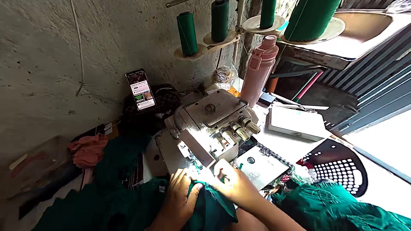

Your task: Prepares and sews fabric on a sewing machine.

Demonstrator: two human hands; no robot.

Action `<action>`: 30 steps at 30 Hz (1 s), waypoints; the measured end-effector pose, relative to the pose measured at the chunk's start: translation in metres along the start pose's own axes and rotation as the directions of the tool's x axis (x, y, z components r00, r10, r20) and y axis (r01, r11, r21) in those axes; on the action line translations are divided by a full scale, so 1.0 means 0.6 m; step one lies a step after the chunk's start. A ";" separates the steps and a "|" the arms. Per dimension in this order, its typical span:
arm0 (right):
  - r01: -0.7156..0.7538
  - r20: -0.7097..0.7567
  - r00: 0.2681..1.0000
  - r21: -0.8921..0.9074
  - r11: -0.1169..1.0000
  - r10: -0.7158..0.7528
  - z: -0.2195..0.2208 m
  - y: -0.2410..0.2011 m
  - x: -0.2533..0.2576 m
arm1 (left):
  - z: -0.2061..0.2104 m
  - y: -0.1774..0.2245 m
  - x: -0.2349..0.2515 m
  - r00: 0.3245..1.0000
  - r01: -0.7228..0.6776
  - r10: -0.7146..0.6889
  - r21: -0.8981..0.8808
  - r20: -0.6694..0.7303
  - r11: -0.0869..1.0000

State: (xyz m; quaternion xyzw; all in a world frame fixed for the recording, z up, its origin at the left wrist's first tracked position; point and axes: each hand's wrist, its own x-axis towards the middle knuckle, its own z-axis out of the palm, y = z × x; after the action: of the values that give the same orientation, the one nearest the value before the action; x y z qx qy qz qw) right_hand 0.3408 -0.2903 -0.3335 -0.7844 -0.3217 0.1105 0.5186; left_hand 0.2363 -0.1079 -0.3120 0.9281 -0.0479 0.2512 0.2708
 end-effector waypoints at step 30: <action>-0.154 0.155 0.984 0.467 0.871 0.091 -0.030 -0.017 0.001 | -0.006 0.010 0.011 0.998 -0.057 0.056 -0.007 -0.038 0.998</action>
State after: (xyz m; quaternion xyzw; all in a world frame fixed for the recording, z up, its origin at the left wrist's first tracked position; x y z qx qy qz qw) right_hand 0.3463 -0.3004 -0.3163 -0.6426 -0.2667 0.2692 0.6660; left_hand 0.2394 -0.1107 -0.3033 0.9203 -0.0700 0.2761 0.2682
